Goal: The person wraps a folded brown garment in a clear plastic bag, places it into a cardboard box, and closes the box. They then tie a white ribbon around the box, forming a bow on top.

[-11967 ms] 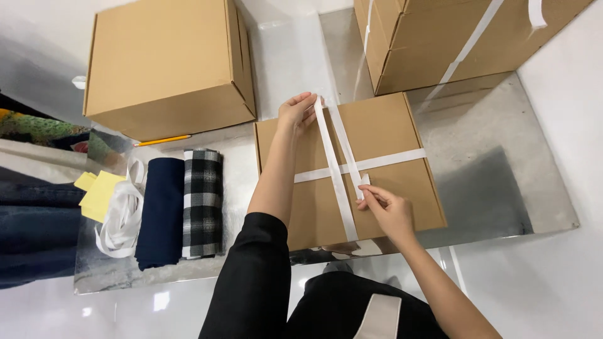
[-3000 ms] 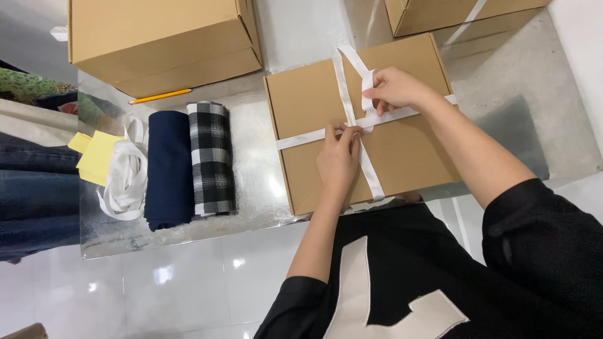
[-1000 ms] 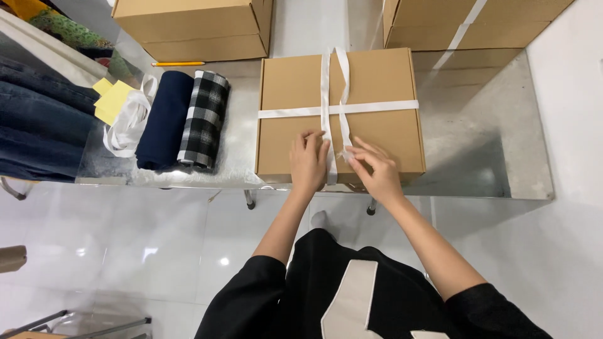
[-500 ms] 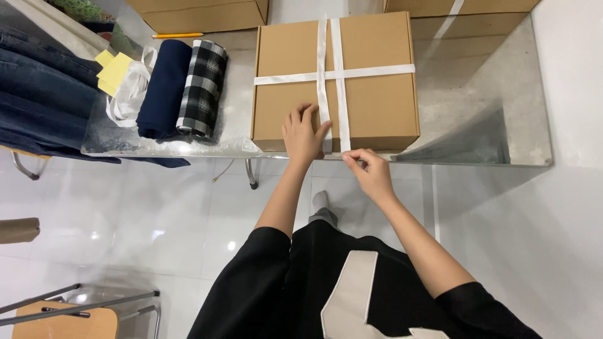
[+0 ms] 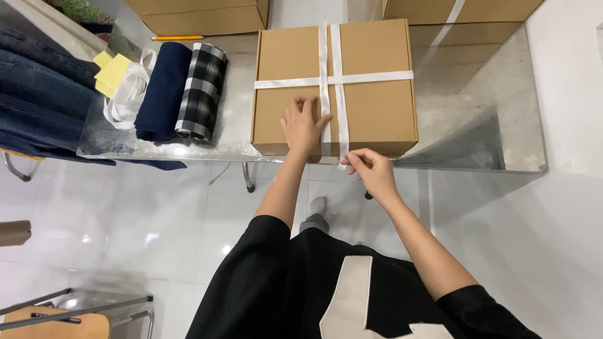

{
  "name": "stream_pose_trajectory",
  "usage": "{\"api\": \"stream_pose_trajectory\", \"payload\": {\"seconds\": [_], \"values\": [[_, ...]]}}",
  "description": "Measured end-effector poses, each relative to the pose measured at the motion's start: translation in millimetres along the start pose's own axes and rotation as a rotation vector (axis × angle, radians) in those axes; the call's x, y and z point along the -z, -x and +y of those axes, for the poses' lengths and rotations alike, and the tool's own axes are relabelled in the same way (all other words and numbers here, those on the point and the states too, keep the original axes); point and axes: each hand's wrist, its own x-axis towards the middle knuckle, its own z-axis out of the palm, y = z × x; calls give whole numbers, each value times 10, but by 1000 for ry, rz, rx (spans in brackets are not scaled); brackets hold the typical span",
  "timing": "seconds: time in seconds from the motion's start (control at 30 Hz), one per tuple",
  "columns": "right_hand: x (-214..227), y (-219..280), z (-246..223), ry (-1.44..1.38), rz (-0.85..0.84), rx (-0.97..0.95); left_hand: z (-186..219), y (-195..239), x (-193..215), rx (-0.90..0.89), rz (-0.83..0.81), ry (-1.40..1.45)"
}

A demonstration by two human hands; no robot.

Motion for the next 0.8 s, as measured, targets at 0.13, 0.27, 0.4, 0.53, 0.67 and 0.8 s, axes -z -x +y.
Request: {"api": "stream_pose_trajectory", "payload": {"seconds": [0.13, 0.27, 0.4, 0.53, 0.67, 0.8], "values": [[-9, -265, -217, -56, 36, 44, 59, -188, -24, 18, -19, 28], [-75, -573, -422, -102, 95, 72, 71, -315, -80, 59, 0, 93], [-152, -967, -402, -144, 130, 45, 47, -313, -51, 89, -29, 167], [-355, -1443, -485, -174, 103, -41, -21, -311, -27, 115, -69, 366], [-564, -1864, -610, -273, 8, -226, -249, -410, -276, 153, -240, 790], [-612, -2421, -420, -563, -74, -308, -120, -200, 284, 160, -392, 1035]]}}
